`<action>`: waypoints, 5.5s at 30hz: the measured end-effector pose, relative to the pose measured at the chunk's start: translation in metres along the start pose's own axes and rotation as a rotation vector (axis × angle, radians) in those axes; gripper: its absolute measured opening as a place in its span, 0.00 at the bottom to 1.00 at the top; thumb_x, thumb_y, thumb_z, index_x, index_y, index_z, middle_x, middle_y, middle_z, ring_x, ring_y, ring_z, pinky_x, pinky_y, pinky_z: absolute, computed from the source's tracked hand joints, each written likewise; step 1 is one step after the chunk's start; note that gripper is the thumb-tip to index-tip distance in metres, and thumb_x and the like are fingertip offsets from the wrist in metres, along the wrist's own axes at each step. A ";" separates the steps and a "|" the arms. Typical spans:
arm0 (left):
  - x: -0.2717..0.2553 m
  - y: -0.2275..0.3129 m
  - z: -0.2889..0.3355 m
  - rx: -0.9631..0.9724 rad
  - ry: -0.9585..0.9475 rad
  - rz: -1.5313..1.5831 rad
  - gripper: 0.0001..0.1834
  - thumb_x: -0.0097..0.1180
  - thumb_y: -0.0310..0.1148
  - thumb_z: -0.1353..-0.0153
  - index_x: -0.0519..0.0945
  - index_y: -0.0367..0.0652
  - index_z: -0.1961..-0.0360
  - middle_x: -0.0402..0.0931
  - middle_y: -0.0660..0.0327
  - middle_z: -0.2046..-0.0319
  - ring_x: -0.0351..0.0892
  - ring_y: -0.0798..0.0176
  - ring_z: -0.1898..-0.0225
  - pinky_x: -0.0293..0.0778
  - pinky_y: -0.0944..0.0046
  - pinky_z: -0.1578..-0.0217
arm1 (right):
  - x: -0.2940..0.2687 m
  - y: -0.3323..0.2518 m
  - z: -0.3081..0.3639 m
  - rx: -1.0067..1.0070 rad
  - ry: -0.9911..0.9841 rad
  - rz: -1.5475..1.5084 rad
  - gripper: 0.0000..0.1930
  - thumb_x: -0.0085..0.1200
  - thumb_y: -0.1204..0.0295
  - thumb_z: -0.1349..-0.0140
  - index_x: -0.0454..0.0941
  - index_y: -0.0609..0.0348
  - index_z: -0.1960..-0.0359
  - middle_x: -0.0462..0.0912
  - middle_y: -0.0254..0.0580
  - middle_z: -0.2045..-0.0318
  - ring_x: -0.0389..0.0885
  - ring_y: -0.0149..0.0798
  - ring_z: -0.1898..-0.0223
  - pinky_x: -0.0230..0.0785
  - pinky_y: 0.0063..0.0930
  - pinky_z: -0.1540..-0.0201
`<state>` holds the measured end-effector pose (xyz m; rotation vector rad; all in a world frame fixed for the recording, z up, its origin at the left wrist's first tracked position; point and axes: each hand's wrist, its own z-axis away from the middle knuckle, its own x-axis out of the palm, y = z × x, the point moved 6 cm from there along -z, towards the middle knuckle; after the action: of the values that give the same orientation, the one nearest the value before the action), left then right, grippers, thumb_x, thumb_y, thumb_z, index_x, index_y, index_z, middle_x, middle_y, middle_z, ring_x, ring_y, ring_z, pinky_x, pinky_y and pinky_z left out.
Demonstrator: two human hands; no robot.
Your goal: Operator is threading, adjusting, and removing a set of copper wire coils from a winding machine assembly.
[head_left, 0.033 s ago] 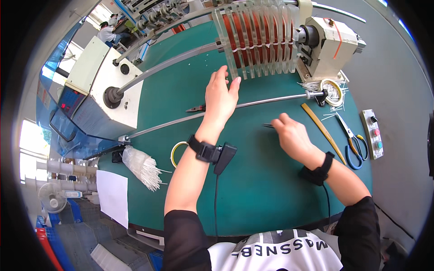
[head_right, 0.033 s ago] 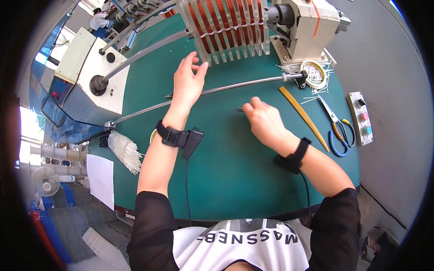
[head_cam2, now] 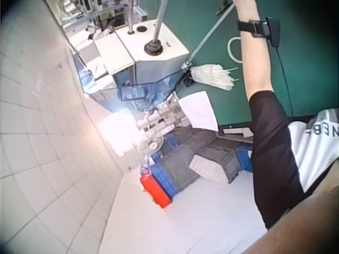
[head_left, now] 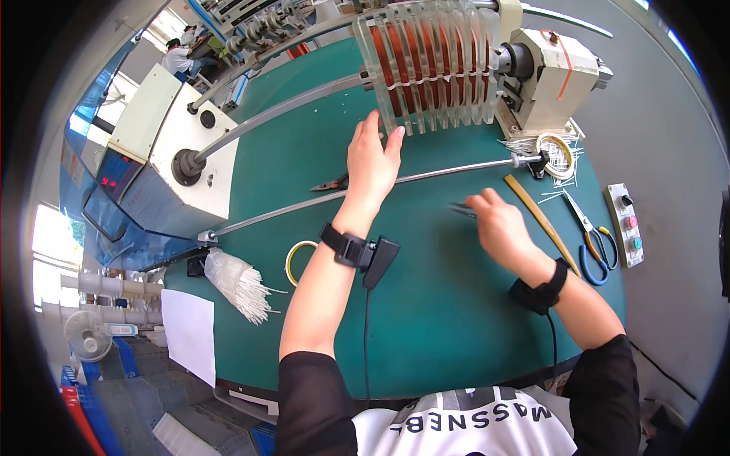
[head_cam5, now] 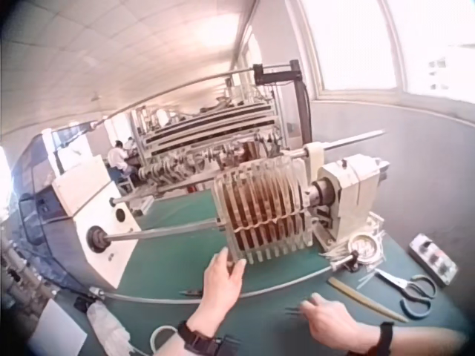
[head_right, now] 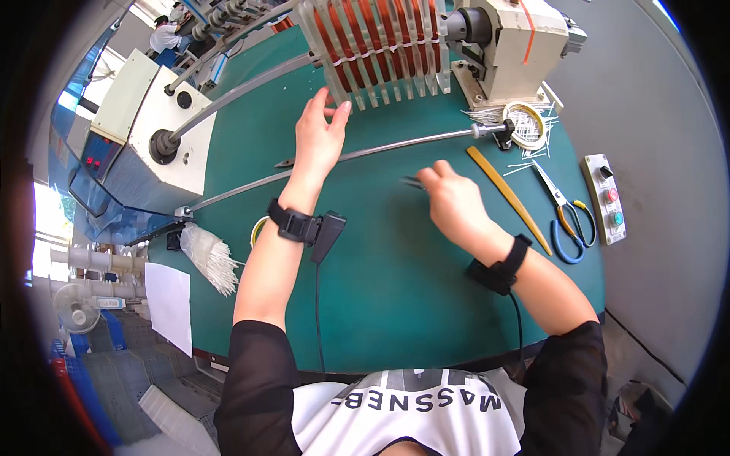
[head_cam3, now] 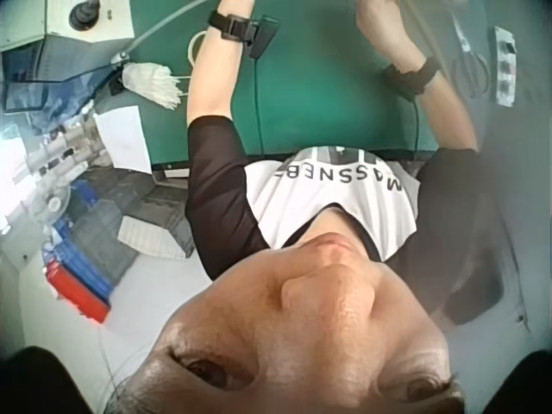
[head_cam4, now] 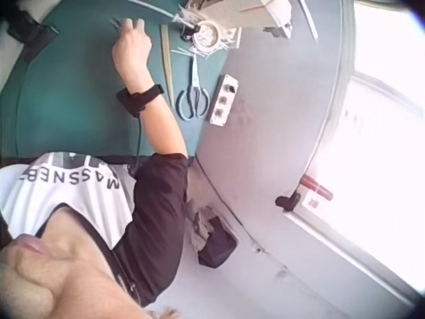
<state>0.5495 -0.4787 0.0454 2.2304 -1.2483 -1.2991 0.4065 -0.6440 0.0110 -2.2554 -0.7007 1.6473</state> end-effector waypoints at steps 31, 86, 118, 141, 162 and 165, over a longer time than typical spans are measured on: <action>0.033 -0.014 0.002 -0.060 0.044 0.053 0.19 0.50 0.35 0.36 0.70 0.37 0.46 0.75 0.50 0.62 0.77 0.48 0.66 0.73 0.56 0.65 | -0.035 0.055 -0.120 0.633 0.102 -1.476 0.11 0.54 0.67 0.40 0.75 0.65 0.69 0.70 0.33 0.84 0.66 0.28 0.84 0.58 0.22 0.81; 0.035 -0.011 0.004 0.016 0.131 0.073 0.22 0.54 0.33 0.38 0.69 0.34 0.46 0.75 0.49 0.59 0.79 0.50 0.67 0.74 0.56 0.67 | 0.011 -0.018 -0.149 0.662 -0.033 -1.530 0.13 0.49 0.66 0.36 0.72 0.67 0.66 0.67 0.34 0.87 0.62 0.29 0.85 0.54 0.23 0.82; -0.010 -0.018 -0.112 0.098 -0.068 -0.736 0.04 0.53 0.32 0.56 0.79 0.47 0.78 0.78 0.55 0.79 0.80 0.49 0.73 0.73 0.53 0.74 | -0.120 0.068 -0.183 -0.471 0.145 0.614 0.32 0.60 0.74 0.62 0.72 0.52 0.47 0.75 0.46 0.47 0.66 0.45 0.40 0.31 0.50 0.29; -0.116 0.040 0.204 -0.196 -0.931 -0.343 0.06 0.52 0.24 0.63 0.79 0.36 0.81 0.74 0.43 0.83 0.76 0.40 0.76 0.71 0.47 0.75 | -0.055 -0.004 0.109 0.293 -0.685 -0.724 0.32 0.64 0.79 0.57 0.63 0.63 0.48 0.76 0.44 0.63 0.76 0.37 0.61 0.70 0.28 0.59; -0.023 0.175 0.119 0.229 -0.716 -0.192 0.12 0.58 0.34 0.45 0.81 0.37 0.65 0.73 0.51 0.67 0.77 0.50 0.64 0.72 0.56 0.62 | -0.063 -0.095 0.152 0.105 0.100 -0.248 0.22 0.57 0.70 0.43 0.70 0.70 0.49 0.76 0.49 0.64 0.78 0.45 0.72 0.72 0.35 0.69; -0.021 0.175 0.127 0.289 -0.661 -0.048 0.08 0.59 0.32 0.48 0.82 0.38 0.72 0.75 0.53 0.69 0.78 0.52 0.67 0.73 0.58 0.65 | -0.064 -0.088 0.156 0.163 0.141 -0.397 0.19 0.54 0.75 0.43 0.72 0.70 0.50 0.77 0.51 0.66 0.79 0.44 0.74 0.71 0.32 0.71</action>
<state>0.3472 -0.5435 0.0908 2.0774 -1.6937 -2.0989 0.2241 -0.6136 0.0547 -1.9423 -0.8756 1.2948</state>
